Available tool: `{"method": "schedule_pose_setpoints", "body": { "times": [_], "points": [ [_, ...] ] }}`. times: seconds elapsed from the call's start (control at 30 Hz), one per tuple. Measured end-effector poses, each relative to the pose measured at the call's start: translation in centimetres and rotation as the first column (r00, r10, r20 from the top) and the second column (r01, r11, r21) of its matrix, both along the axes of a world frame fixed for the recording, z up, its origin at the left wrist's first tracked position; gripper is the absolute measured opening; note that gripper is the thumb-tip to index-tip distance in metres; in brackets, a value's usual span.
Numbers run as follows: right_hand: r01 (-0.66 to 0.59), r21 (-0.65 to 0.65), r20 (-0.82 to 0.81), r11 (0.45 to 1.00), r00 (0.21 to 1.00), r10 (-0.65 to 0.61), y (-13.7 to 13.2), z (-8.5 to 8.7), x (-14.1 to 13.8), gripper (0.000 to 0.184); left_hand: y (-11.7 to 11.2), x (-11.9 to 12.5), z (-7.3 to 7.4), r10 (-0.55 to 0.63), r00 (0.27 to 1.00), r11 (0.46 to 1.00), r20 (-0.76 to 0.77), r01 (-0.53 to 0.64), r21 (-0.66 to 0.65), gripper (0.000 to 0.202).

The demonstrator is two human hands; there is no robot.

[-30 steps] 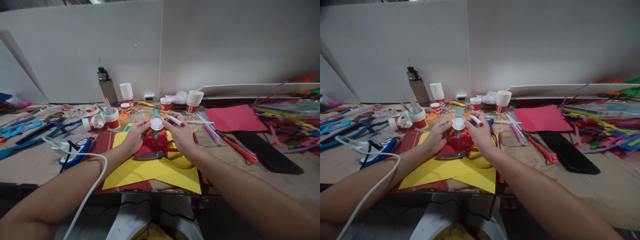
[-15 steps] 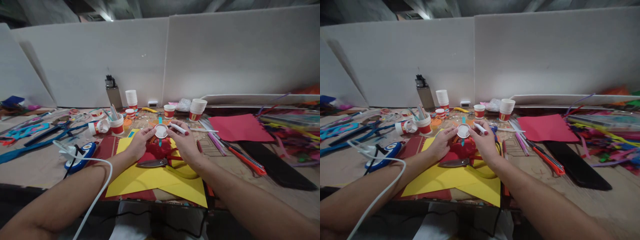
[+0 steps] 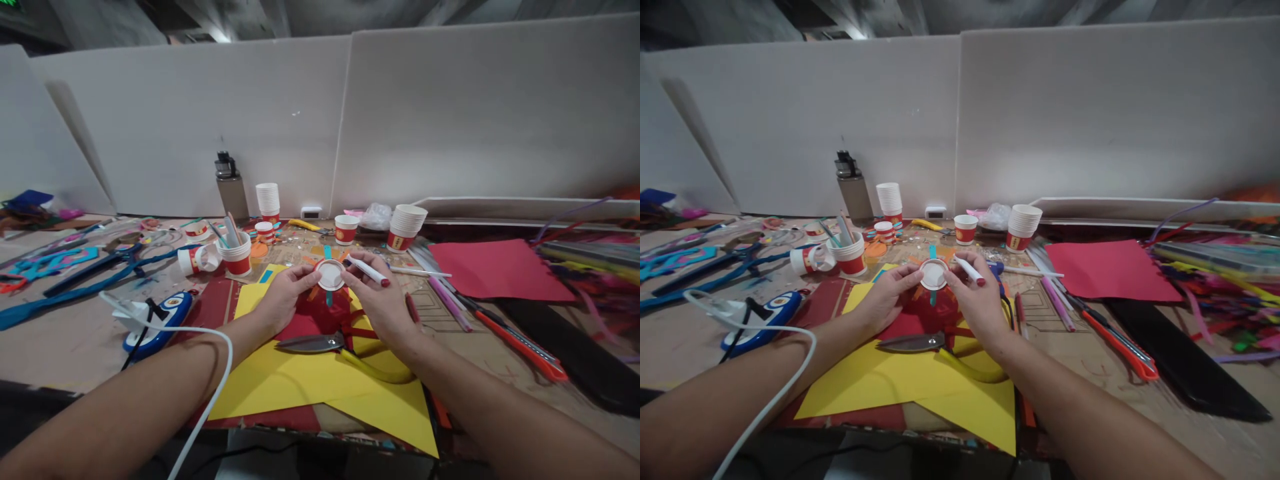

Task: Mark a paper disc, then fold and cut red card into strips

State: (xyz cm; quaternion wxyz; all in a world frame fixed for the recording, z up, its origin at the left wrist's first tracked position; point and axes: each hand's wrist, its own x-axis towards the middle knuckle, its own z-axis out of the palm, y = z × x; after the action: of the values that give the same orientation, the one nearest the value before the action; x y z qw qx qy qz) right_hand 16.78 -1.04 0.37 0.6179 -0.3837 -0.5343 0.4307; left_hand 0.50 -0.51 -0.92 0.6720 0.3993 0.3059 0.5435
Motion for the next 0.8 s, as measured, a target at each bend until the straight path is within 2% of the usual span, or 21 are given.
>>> {"method": "schedule_pose_setpoints", "body": {
  "times": [0.23, 0.37, 0.5, 0.67, 0.8],
  "points": [
    [0.004, 0.040, 0.000, 0.999, 1.000, -0.004, 0.2, 0.1, 0.2, 0.042, 0.0, 0.1, -0.1, 0.020, 0.999, 0.999, -0.046, -0.018, 0.032, 0.027],
    [0.120, 0.074, 0.081, 0.990, 0.989, -0.126, 0.3, 0.5, 0.7, 0.027, 0.2, 0.1, 0.0, 0.082, 0.997, 0.996, -0.011, -0.082, 0.023, 0.026],
    [0.196, 0.140, 0.072, 0.970, 0.976, -0.207, 0.0, 1.2, 1.0, 0.018, 0.4, -0.1, 0.1, 0.140, 0.990, 0.990, -0.002, -0.140, 0.011, 0.029],
    [0.084, 0.278, 0.198, 0.957, 0.970, -0.143, -1.3, 1.6, 0.8, 0.016, 0.2, 0.0, 0.1, 0.139, 0.990, 0.990, -0.022, -0.138, 0.022, 0.031],
    [0.011, 0.331, 0.363, 0.944, 0.922, -0.137, -2.0, 1.6, 0.7, 0.014, 0.0, 0.1, -0.1, 0.104, 0.993, 0.994, -0.048, -0.103, 0.021, 0.031]
  ]
}}
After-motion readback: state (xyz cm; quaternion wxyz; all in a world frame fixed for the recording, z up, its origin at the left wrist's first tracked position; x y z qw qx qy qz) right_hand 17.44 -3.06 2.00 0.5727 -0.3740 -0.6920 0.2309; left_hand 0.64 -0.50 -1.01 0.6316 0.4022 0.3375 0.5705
